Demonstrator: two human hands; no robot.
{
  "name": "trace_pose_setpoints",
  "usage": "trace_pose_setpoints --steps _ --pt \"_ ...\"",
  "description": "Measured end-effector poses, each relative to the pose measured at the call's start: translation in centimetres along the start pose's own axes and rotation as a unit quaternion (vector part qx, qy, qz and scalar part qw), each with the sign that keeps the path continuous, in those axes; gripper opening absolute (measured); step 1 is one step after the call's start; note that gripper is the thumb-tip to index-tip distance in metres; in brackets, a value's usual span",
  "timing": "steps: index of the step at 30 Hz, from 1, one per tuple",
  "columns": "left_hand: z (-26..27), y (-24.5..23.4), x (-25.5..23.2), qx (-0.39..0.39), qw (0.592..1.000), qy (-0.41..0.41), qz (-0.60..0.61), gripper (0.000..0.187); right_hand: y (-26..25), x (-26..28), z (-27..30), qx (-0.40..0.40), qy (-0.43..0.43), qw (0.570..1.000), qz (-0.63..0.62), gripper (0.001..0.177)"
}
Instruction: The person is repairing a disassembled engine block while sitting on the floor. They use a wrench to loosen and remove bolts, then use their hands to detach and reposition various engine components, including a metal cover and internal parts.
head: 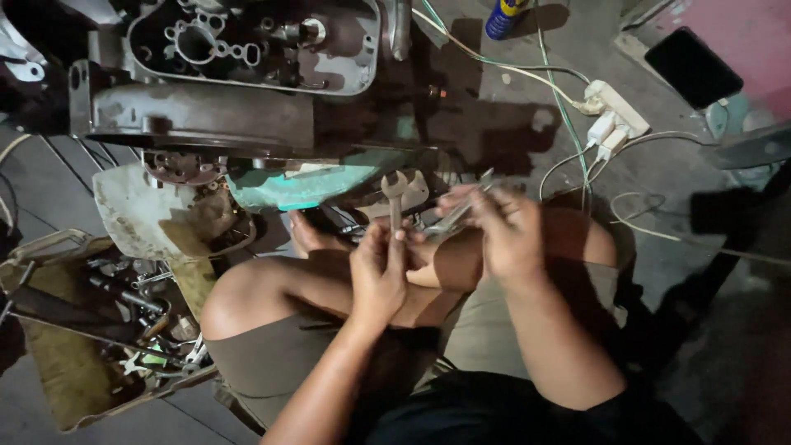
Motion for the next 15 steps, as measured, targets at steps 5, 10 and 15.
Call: trace_pose_setpoints --steps 5,10,15 --pt "-1.2 -1.8 -5.6 0.028 0.954 0.066 -0.292 0.023 -2.0 0.4 -4.8 0.020 0.014 0.998 0.053 0.031" --pt "-3.0 -2.1 -9.7 0.061 0.889 0.087 -0.445 0.030 -1.1 1.8 -7.1 0.054 0.098 0.986 -0.126 0.023" --pt "-3.1 -1.4 -12.9 0.053 0.902 0.086 -0.421 0.025 -1.0 -0.3 -7.7 0.073 0.100 0.982 -0.143 0.042"
Point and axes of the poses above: each hand's wrist, its own z-axis away from the middle knuckle, its own y-axis out of the palm, x = y × z, the point moved 9 cm from there along -z, towards the middle knuckle, and after that the axes turned 1 degree about z, right-handed, at the moved point
